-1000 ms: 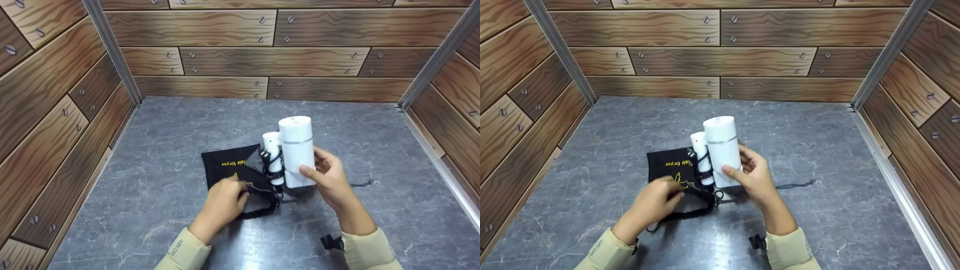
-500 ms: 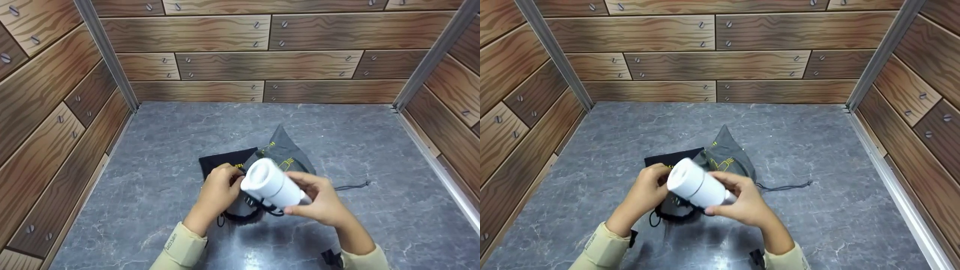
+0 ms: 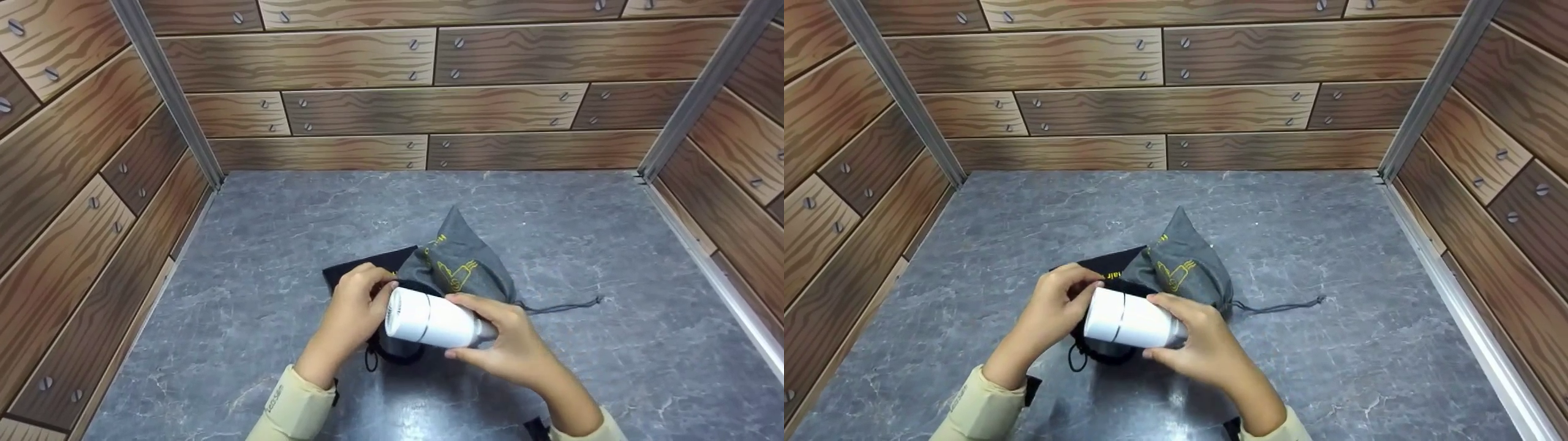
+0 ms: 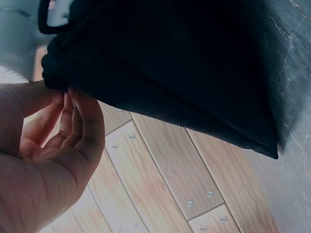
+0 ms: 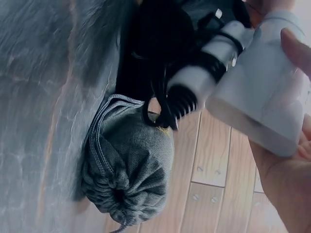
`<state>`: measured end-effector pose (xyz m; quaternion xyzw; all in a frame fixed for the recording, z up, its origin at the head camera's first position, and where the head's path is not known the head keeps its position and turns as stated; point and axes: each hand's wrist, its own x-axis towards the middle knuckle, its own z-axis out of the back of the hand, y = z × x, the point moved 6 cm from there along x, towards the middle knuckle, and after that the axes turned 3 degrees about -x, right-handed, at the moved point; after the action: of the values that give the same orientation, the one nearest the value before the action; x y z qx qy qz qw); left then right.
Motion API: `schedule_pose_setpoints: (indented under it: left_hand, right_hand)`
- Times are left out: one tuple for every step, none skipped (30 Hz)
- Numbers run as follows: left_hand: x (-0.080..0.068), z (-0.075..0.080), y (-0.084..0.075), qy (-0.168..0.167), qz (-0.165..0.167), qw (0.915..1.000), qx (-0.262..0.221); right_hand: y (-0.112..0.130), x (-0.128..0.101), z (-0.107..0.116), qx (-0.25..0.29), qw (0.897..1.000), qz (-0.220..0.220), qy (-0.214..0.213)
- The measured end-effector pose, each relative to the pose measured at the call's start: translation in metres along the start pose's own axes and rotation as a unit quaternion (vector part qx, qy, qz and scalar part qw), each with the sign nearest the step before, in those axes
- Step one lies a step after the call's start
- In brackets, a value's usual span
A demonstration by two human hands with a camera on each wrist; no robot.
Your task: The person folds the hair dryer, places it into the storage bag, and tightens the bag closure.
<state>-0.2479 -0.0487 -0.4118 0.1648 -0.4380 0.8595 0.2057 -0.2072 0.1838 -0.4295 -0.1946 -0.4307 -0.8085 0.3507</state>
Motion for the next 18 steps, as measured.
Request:
schedule_pose_setpoints:
  left_hand:
    - [0.000, 0.000, -0.001, 0.001, -0.002, 1.0000, 0.002]
    - [0.000, 0.000, -0.001, 0.002, -0.003, 1.0000, 0.003]
    - [0.000, 0.000, -0.002, 0.003, -0.005, 1.0000, 0.004]
    - [0.000, 0.000, -0.002, 0.003, -0.006, 1.0000, 0.004]
    - [0.001, 0.001, -0.003, 0.004, -0.006, 1.0000, 0.005]
    - [0.001, 0.001, -0.004, 0.004, -0.006, 1.0000, 0.007]
    - [0.001, 0.001, -0.004, 0.004, -0.006, 0.9999, 0.008]
    - [0.001, 0.002, -0.005, 0.002, -0.008, 0.9999, 0.009]
    - [0.001, 0.003, -0.006, 0.001, -0.007, 0.9999, 0.011]
    - [0.001, 0.003, -0.007, 0.000, -0.008, 0.9999, 0.012]
    - [0.000, 0.003, -0.008, -0.001, -0.009, 0.9999, 0.013]
    - [0.000, 0.003, -0.009, 0.000, -0.010, 0.9999, 0.013]
    - [0.000, 0.003, -0.009, 0.001, -0.009, 0.9999, 0.012]
    - [0.000, 0.003, -0.010, 0.001, -0.010, 0.9999, 0.012]
    - [-0.001, 0.003, -0.011, 0.001, -0.009, 0.9999, 0.012]
    - [-0.001, 0.003, -0.011, 0.002, -0.009, 0.9999, 0.013]
    - [-0.001, 0.003, -0.012, 0.001, -0.009, 0.9999, 0.013]
    - [-0.002, 0.003, -0.012, -0.001, -0.008, 0.9999, 0.015]
  right_hand:
    - [0.001, 0.000, -0.001, -0.017, 1.000, 0.012, -0.004]
    - [0.002, 0.000, -0.001, -0.032, 0.999, 0.022, -0.005]
    - [0.004, 0.000, -0.002, -0.048, 0.998, 0.034, -0.006]
    - [0.006, 0.000, -0.002, -0.063, 0.997, 0.044, -0.006]
    - [0.007, -0.001, -0.003, -0.077, 0.996, 0.051, -0.004]
    - [0.008, -0.001, -0.004, -0.089, 0.994, 0.058, -0.003]
    - [0.009, 0.000, -0.004, -0.101, 0.993, 0.062, -0.001]
    - [0.010, 0.000, -0.005, -0.113, 0.991, 0.067, -0.001]
    - [0.011, 0.000, -0.005, -0.123, 0.990, 0.070, -0.001]
    - [0.012, 0.001, -0.005, -0.134, 0.988, 0.073, -0.002]
    - [0.012, 0.001, -0.005, -0.145, 0.986, 0.076, -0.004]
    - [0.013, 0.001, -0.006, -0.155, 0.985, 0.078, -0.005]
    - [0.014, 0.001, -0.006, -0.167, 0.983, 0.079, -0.006]
    - [0.014, 0.001, -0.006, -0.177, 0.981, 0.080, -0.008]
    - [0.015, 0.001, -0.006, -0.187, 0.979, 0.080, -0.009]
    - [0.015, 0.001, -0.006, -0.196, 0.977, 0.079, -0.009]
    - [0.016, 0.001, -0.007, -0.204, 0.976, 0.078, -0.008]
    - [0.016, 0.002, -0.007, -0.210, 0.975, 0.076, -0.007]
